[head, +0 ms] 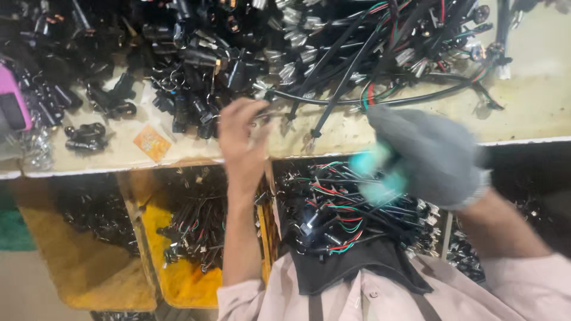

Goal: The person repeatedly picks up black wires with colored inner conductors from a pile on a workbench, trims the ends with pliers, and places the trimmed pieces into a yellow bin below. The process is continuous and repetitive throughout the clip.

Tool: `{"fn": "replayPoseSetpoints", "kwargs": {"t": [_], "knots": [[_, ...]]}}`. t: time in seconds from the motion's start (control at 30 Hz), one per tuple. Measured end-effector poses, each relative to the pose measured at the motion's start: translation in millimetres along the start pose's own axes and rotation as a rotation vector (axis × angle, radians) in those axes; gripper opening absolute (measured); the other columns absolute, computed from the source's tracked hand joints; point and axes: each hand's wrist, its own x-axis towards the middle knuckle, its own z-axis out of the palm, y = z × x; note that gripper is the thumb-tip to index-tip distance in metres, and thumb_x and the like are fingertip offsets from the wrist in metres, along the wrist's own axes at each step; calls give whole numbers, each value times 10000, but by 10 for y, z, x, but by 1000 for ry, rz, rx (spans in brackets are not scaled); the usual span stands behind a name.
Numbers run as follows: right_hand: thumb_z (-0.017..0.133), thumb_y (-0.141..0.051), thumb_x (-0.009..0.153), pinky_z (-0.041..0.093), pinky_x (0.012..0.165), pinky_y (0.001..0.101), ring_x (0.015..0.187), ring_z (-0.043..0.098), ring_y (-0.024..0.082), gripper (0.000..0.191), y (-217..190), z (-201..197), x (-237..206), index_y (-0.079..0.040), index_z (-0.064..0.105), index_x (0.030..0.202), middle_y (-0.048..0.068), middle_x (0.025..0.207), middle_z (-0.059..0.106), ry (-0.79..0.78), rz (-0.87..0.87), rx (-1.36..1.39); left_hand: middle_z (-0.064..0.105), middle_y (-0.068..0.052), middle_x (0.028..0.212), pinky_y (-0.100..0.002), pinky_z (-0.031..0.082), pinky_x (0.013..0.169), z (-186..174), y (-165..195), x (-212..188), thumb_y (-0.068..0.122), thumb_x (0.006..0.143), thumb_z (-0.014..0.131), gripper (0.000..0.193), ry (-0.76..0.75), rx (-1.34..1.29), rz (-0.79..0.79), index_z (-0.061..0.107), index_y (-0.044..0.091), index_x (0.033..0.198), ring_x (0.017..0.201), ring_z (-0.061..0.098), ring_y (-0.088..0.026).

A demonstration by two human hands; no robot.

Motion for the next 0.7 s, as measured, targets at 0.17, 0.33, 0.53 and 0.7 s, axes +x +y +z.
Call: {"fn": "replayPoseSetpoints", "kwargs": {"t": [0.17, 0.33, 0.53, 0.7], "knots": [[857, -160, 928, 530, 678, 436, 798, 687, 346, 393, 196, 292, -276, -22, 634, 1221, 161, 939, 662, -4, 346, -226, 685, -153, 1146, -396, 521, 1094, -136, 203, -204, 254, 1060, 702, 370, 218, -795, -46, 549, 75, 1346, 1123, 659, -246], [839, -54, 863, 563, 763, 424, 853, 708, 329, 360, 338, 156, -460, -60, 677, 1184, 159, 991, 696, -68, 417, -375, 631, -108, 1007, -370, 546, 765, -45, 296, -451, 287, 1011, 723, 400, 103, -1044, -196, 562, 29, 1271, 881, 597, -175], [809, -165, 974, 567, 780, 437, 923, 710, 340, 318, 291, 356, -406, -18, 640, 1200, 152, 1030, 682, 167, 466, -185, 668, -55, 958, -267, 499, 787, 117, 362, -593, 353, 1037, 699, 330, -140, -654, -229, 666, 26, 1067, 856, 612, -106], [827, -249, 979, 519, 652, 463, 778, 676, 342, 278, 354, 540, -442, -90, 662, 1137, 137, 947, 668, -19, 497, -455, 628, 0, 888, -241, 467, 668, 234, 589, -600, 372, 968, 682, 376, -267, -708, -482, 682, 24, 1110, 753, 563, -68]]}}
